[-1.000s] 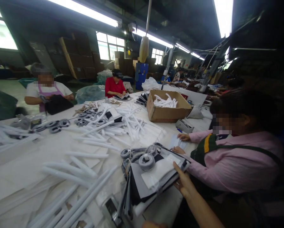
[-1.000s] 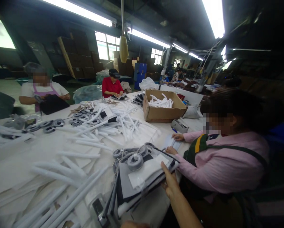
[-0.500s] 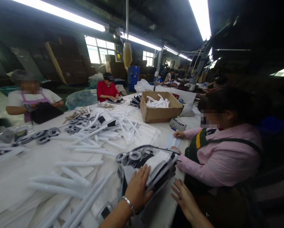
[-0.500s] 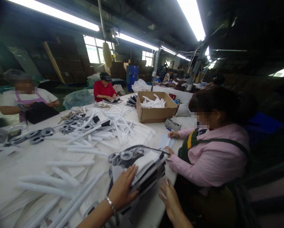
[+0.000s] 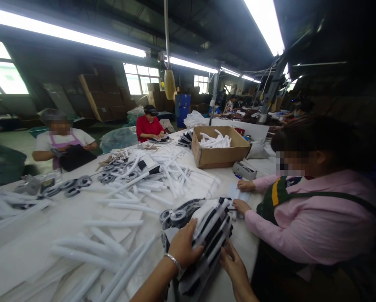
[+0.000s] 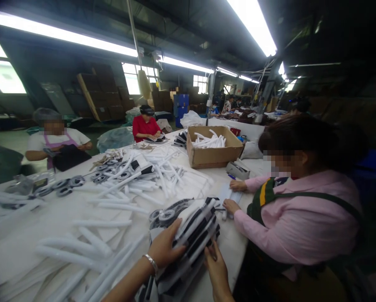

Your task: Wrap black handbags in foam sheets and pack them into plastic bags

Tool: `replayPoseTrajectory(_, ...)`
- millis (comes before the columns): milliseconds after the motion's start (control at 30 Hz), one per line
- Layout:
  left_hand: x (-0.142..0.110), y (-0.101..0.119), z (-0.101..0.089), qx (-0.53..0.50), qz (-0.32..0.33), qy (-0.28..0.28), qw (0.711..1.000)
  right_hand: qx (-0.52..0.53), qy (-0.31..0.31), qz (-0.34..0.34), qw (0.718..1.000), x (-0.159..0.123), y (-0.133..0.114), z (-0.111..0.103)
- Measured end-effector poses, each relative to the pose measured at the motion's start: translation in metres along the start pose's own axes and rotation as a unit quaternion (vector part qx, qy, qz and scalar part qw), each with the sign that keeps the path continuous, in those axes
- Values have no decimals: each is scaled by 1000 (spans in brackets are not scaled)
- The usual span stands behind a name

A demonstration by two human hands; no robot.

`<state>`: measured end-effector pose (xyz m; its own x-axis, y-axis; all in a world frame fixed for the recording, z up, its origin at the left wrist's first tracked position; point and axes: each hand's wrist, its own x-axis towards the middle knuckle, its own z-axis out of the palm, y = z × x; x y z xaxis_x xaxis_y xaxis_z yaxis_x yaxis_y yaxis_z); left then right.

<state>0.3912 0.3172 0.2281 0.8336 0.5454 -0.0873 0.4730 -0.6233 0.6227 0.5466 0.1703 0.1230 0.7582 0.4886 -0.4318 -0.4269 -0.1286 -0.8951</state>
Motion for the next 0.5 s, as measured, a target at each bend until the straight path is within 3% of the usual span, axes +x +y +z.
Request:
replayPoseTrajectory(200,15,-15,-14,-6,9,-17,1000,-17,-1,4,1000,0,21,-6)
replayPoseTrajectory(500,36,-36,-18,-7,-20,-51,998,-45,-34,28,998,-11,20,-14)
